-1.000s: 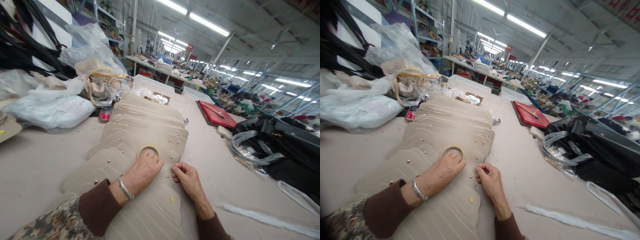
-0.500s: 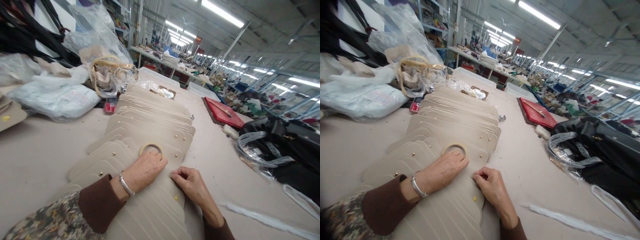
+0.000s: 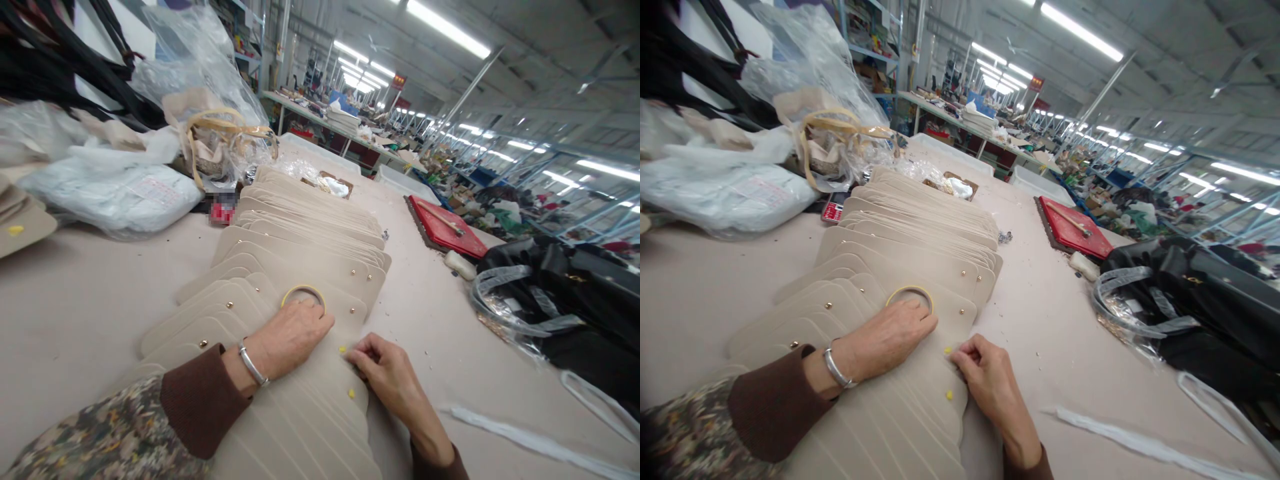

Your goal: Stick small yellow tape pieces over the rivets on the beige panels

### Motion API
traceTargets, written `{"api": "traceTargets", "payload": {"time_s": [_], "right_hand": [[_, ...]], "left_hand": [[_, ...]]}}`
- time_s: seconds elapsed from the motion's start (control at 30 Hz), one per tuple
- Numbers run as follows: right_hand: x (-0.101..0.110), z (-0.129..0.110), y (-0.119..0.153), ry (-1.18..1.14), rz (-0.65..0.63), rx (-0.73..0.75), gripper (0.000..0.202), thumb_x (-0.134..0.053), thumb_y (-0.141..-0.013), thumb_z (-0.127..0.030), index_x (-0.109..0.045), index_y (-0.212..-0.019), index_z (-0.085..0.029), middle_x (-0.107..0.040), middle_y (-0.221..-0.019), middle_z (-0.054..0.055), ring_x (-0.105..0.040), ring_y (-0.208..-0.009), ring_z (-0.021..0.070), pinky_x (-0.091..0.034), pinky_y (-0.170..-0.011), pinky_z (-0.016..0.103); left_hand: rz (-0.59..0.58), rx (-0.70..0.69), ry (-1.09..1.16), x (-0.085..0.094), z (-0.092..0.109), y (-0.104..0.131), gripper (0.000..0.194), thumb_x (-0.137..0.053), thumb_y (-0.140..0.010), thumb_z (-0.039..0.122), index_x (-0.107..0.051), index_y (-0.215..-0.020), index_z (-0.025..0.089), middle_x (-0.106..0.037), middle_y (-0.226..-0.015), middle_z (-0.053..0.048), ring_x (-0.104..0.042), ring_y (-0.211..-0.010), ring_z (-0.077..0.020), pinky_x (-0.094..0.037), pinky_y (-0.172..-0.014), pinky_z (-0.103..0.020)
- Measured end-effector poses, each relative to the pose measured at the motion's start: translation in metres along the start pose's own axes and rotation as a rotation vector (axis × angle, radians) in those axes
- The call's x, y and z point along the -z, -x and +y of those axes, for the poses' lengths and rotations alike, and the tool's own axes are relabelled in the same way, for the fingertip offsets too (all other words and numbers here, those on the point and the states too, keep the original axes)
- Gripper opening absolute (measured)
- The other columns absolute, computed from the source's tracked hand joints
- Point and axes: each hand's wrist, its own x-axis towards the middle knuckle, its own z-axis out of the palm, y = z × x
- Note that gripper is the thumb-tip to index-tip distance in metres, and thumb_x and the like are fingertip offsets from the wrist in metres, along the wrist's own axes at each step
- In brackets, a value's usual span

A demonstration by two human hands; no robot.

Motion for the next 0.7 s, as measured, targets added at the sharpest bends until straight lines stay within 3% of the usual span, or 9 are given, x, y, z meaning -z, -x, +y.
{"api": "traceTargets", "payload": {"time_s": [0.17,0.37,0.5,0.6,0.7], "right_hand": [[-0.005,-0.001,0.006,0.012,0.024,0.085,0.016,-0.059,-0.083,-0.029,-0.074,-0.080,-0.021,-0.075,-0.081,0.003,-0.067,-0.076,0.0194,-0.046,-0.072,0.028],[-0.017,-0.006,0.003,0.102,0.115,0.130,0.016,-0.058,-0.084,-0.028,-0.071,-0.077,-0.022,-0.071,-0.073,0.001,-0.064,-0.067,0.0165,-0.043,-0.066,0.026],[-0.020,-0.010,0.000,0.215,0.128,0.241,0.017,-0.055,-0.086,-0.024,-0.068,-0.077,-0.021,-0.066,-0.071,0.001,-0.060,-0.065,0.0146,-0.040,-0.066,0.025],[-0.018,-0.013,-0.001,0.197,0.081,0.205,0.017,-0.054,-0.084,-0.021,-0.065,-0.070,-0.019,-0.063,-0.066,-0.001,-0.057,-0.062,0.0132,-0.037,-0.062,0.024],[-0.010,-0.013,0.000,0.132,-0.049,0.138,0.025,-0.055,-0.085,-0.024,-0.058,-0.060,-0.018,-0.057,-0.058,-0.003,-0.051,-0.056,0.0110,-0.032,-0.055,0.023]], "left_hand": [[0.019,-0.008,0.003,-0.001,-0.001,0.000,0.013,-0.047,-0.088,0.007,-0.054,-0.087,0.018,-0.060,-0.084,-0.007,-0.052,-0.079,-0.0237,-0.042,-0.067,-0.035],[0.022,-0.013,0.006,-0.002,0.000,-0.001,0.014,-0.045,-0.088,0.007,-0.054,-0.087,0.018,-0.060,-0.084,-0.007,-0.053,-0.079,-0.0250,-0.043,-0.068,-0.036],[0.103,-0.005,0.043,0.004,0.001,-0.002,0.016,-0.044,-0.088,0.004,-0.052,-0.087,0.018,-0.058,-0.084,-0.005,-0.053,-0.076,-0.0220,-0.042,-0.066,-0.033],[0.218,-0.023,0.111,0.009,0.000,-0.002,0.016,-0.043,-0.091,0.006,-0.052,-0.089,0.019,-0.057,-0.082,-0.002,-0.053,-0.072,-0.0186,-0.041,-0.063,-0.030],[0.274,-0.062,0.175,0.007,-0.002,-0.002,0.014,-0.042,-0.094,0.010,-0.053,-0.093,0.019,-0.058,-0.077,0.000,-0.054,-0.069,-0.0158,-0.041,-0.061,-0.027]]}}
